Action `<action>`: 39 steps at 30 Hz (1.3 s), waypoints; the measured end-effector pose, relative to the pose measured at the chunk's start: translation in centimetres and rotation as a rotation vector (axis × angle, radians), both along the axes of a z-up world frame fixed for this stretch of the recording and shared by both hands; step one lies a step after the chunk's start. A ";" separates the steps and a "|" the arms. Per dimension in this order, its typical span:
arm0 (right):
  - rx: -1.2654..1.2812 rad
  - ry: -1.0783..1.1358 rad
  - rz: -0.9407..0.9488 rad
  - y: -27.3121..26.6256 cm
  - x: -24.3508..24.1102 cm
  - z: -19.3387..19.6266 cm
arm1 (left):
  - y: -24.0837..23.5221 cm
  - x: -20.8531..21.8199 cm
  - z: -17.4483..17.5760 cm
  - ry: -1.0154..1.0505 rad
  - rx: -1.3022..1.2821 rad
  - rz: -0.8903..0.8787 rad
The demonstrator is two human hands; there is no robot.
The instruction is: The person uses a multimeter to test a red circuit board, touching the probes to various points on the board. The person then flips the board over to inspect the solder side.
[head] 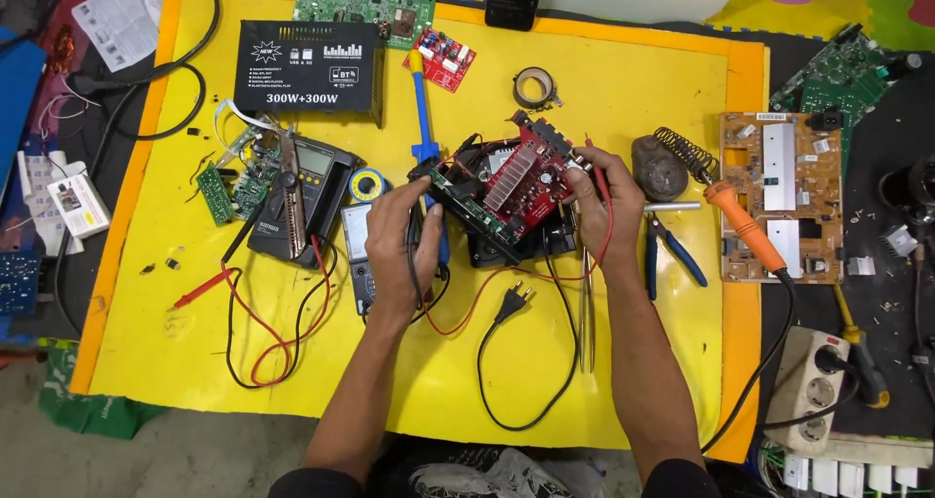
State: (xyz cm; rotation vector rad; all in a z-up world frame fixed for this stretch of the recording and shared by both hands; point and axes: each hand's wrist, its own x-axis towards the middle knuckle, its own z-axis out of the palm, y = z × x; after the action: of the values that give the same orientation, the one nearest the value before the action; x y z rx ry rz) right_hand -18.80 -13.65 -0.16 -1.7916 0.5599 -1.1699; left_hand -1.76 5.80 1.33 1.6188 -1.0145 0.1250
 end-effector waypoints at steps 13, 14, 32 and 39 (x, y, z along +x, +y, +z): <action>0.337 -0.054 -0.102 -1.6 -1.3 -1.4 | 0.4 -2.6 -3.5 -0.112 0.075 0.052; 0.439 -0.122 -0.075 -2.0 -1.4 -2.0 | 0.1 -2.6 -3.8 -0.138 0.084 0.051; 0.768 -0.281 0.050 -3.0 -2.8 -2.0 | -3.7 -1.0 -2.6 -0.460 -0.040 -0.174; 0.174 -0.112 -0.071 -1.6 -2.5 0.0 | -4.5 0.6 -1.4 -0.067 -0.046 -0.380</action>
State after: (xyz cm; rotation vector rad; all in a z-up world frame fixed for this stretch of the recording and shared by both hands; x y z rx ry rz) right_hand -21.31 -15.24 -0.11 -1.5602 0.6441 -1.2228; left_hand -1.14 1.27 -0.05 1.3617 -1.3431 -0.0544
